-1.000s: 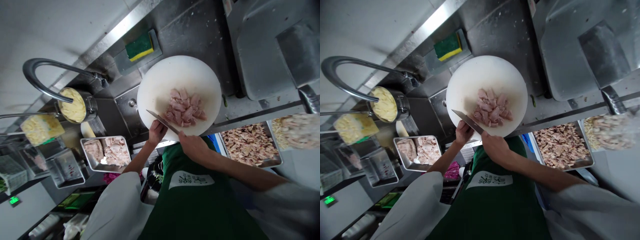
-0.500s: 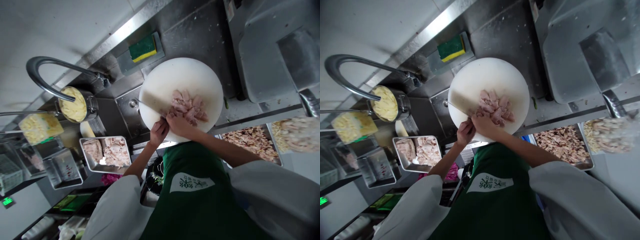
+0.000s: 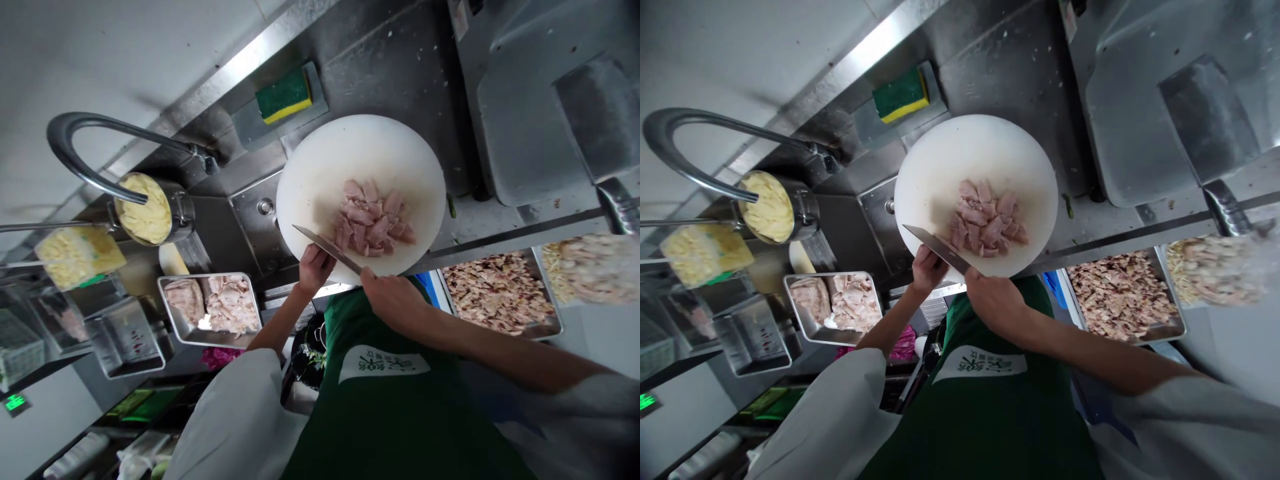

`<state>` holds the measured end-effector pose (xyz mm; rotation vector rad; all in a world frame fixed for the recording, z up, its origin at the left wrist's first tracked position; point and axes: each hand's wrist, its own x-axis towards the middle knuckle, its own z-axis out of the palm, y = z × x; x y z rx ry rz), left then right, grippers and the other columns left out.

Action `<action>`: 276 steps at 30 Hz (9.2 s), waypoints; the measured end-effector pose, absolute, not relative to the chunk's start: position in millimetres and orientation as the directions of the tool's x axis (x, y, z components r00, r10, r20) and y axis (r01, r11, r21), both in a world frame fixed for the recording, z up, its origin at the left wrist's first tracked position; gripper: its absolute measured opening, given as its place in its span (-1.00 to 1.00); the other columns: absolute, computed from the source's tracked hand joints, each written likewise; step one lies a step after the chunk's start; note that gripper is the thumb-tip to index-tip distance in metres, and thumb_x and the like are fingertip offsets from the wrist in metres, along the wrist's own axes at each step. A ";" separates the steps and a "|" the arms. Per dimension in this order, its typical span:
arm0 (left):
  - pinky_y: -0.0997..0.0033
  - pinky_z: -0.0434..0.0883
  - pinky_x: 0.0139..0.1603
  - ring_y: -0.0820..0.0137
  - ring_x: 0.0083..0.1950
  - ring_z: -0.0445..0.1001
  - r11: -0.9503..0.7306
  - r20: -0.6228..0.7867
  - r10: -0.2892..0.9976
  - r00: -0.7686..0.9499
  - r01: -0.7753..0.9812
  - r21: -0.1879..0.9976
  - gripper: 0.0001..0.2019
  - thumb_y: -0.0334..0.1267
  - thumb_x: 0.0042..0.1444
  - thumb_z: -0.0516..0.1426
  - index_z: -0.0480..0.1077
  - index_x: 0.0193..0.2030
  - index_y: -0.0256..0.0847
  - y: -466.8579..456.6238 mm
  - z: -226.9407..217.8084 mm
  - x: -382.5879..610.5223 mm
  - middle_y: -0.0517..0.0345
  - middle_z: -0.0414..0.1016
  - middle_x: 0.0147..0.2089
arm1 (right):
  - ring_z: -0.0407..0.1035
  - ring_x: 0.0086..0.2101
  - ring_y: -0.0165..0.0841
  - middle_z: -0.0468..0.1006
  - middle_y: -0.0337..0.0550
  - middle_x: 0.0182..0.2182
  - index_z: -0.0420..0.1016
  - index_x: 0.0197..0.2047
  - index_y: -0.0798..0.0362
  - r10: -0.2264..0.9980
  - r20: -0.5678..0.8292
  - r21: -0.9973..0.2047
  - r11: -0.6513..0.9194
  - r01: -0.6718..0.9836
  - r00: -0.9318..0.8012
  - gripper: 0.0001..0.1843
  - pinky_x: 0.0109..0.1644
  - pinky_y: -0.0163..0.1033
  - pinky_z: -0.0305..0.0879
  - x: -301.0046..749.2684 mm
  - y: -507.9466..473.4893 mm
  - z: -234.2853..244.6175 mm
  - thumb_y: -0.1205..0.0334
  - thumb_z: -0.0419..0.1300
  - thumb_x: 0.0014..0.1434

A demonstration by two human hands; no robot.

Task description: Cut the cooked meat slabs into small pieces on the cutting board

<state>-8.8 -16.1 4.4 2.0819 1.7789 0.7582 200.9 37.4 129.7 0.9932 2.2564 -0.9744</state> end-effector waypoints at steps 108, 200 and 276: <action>0.26 0.51 -0.07 0.33 -0.10 0.50 -0.218 0.244 0.966 0.085 0.774 0.595 -0.89 -0.25 0.24 0.15 0.50 -0.18 -0.18 -19.0 5.9 -15.2 0.05 0.52 -0.23 | 0.54 -0.15 -0.12 0.59 0.26 -0.22 0.30 0.06 0.31 0.476 -0.518 -0.548 0.454 0.703 -0.711 -0.66 -0.20 -0.19 0.36 154.4 67.4 67.4 0.48 -0.13 0.29; 0.29 0.48 -0.10 0.35 -0.14 0.48 -0.232 0.355 0.935 0.016 0.784 0.575 -0.96 -0.33 0.18 0.19 0.48 -0.23 -0.19 -31.4 -4.4 -13.8 0.07 0.49 -0.26 | 0.53 -0.23 -0.15 0.59 0.22 -0.26 0.30 0.06 0.30 0.480 -0.481 -0.427 0.602 0.674 -0.734 -0.64 -0.26 -0.19 0.32 172.2 68.9 98.1 0.48 -0.18 0.30; 0.27 0.54 -0.16 0.35 -0.20 0.51 -0.359 0.447 0.888 0.111 0.774 0.521 -0.93 -0.35 0.15 0.15 0.48 -0.27 -0.18 -30.7 -8.7 -22.3 0.06 0.52 -0.29 | 0.54 -0.21 -0.15 0.60 0.19 -0.21 0.31 0.03 0.23 0.441 -0.522 -0.491 0.544 0.680 -0.730 -0.65 -0.15 -0.13 0.34 141.1 69.6 66.7 0.46 -0.19 0.30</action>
